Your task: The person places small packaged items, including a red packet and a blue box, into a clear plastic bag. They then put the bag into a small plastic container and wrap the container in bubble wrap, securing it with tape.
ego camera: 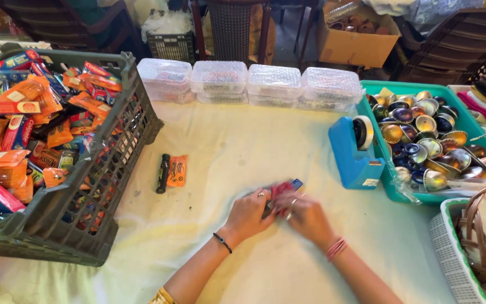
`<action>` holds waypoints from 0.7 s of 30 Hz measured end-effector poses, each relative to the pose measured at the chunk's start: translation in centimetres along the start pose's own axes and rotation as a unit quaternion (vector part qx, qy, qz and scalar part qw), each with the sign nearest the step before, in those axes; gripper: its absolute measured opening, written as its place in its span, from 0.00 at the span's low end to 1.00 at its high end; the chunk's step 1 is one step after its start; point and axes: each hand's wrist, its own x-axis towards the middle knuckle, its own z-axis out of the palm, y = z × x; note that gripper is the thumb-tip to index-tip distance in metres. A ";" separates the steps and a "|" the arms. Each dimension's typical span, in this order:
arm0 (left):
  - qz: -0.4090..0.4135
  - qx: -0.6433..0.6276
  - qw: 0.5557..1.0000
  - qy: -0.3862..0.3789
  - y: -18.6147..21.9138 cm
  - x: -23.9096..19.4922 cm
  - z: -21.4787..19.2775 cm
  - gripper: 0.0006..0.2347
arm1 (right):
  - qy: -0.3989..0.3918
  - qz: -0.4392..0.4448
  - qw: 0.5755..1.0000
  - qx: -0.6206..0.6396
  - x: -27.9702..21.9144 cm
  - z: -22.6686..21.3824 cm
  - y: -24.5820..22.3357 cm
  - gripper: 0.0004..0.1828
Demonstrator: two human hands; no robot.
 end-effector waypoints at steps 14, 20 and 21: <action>-0.001 -0.003 1.000 0.005 1.2 0.4 -1.1 0.16 | 0.083 0.044 0.996 -0.003 0.1 -0.8 3.1 0.19; -0.008 -0.001 1.000 -0.006 1.2 0.6 -0.8 0.16 | 0.059 -0.075 0.993 -0.069 0.2 -0.2 -1.2 0.18; -0.005 0.013 1.000 -0.010 1.2 0.3 -0.8 0.17 | 0.028 -0.092 0.995 -0.039 0.2 0.3 -2.0 0.21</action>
